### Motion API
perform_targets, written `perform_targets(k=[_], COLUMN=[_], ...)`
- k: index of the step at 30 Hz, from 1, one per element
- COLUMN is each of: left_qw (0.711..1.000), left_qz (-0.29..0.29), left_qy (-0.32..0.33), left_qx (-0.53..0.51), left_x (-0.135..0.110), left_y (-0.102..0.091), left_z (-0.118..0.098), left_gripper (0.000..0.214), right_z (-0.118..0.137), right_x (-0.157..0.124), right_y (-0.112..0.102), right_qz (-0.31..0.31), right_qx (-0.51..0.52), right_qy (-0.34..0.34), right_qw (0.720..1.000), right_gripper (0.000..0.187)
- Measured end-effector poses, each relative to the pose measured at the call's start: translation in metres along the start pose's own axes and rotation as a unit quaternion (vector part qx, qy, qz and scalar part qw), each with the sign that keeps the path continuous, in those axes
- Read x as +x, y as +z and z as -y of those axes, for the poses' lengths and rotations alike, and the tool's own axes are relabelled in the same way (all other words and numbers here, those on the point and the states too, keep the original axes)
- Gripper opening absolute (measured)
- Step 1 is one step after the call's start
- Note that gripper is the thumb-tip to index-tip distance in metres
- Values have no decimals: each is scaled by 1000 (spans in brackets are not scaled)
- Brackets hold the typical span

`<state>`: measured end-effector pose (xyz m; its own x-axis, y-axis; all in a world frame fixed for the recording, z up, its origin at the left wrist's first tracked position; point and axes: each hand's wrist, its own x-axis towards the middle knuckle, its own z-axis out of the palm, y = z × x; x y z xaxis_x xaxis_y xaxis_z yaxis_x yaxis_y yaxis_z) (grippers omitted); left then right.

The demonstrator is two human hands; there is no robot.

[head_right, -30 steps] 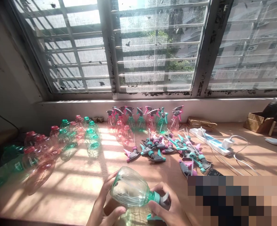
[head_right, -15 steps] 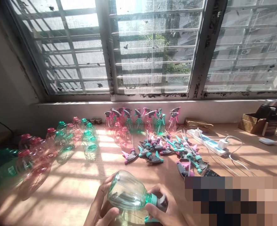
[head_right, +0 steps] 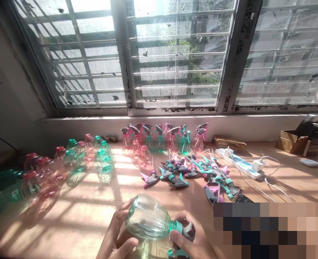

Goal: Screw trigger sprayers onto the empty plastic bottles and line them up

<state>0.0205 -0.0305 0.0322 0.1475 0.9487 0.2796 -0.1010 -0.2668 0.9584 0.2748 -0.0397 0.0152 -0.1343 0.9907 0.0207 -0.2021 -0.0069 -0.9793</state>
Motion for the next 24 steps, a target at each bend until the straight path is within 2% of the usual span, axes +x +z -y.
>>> perform_targets(k=[4,5,6,9,10,14,19,24], left_qw=[996,996,996,998,999,990,989,985], left_qz=[-10,-9,-7,25,45,117,136,136], left_qy=[-37,-35,-25,17,19,1,-13,-103], left_qx=[-82,-85,-81,-46,-24,73,53,21], left_x=[0,0,0,1,1,3,1,-4], left_y=[3,3,1,-5,-7,-12,-13,-18], left_z=[-4,-4,-3,-1,-2,-4,0,6], left_gripper=[27,29,39,93,102,90,71,113], right_z=[-3,-3,-2,0,1,1,-4,-3], right_x=[-1,-1,-1,-1,-1,-2,-1,-1], right_y=[2,2,1,-2,-3,-6,-6,-4], right_qz=[4,6,7,0,-2,16,29,39], right_qx=[-17,-15,-10,13,17,10,-21,-27], right_qy=[-14,-11,-6,17,22,13,-1,-3], right_qw=[1000,1000,1000,1000,1000,1000,999,999], right_gripper=[49,49,48,49,49,48,50,50])
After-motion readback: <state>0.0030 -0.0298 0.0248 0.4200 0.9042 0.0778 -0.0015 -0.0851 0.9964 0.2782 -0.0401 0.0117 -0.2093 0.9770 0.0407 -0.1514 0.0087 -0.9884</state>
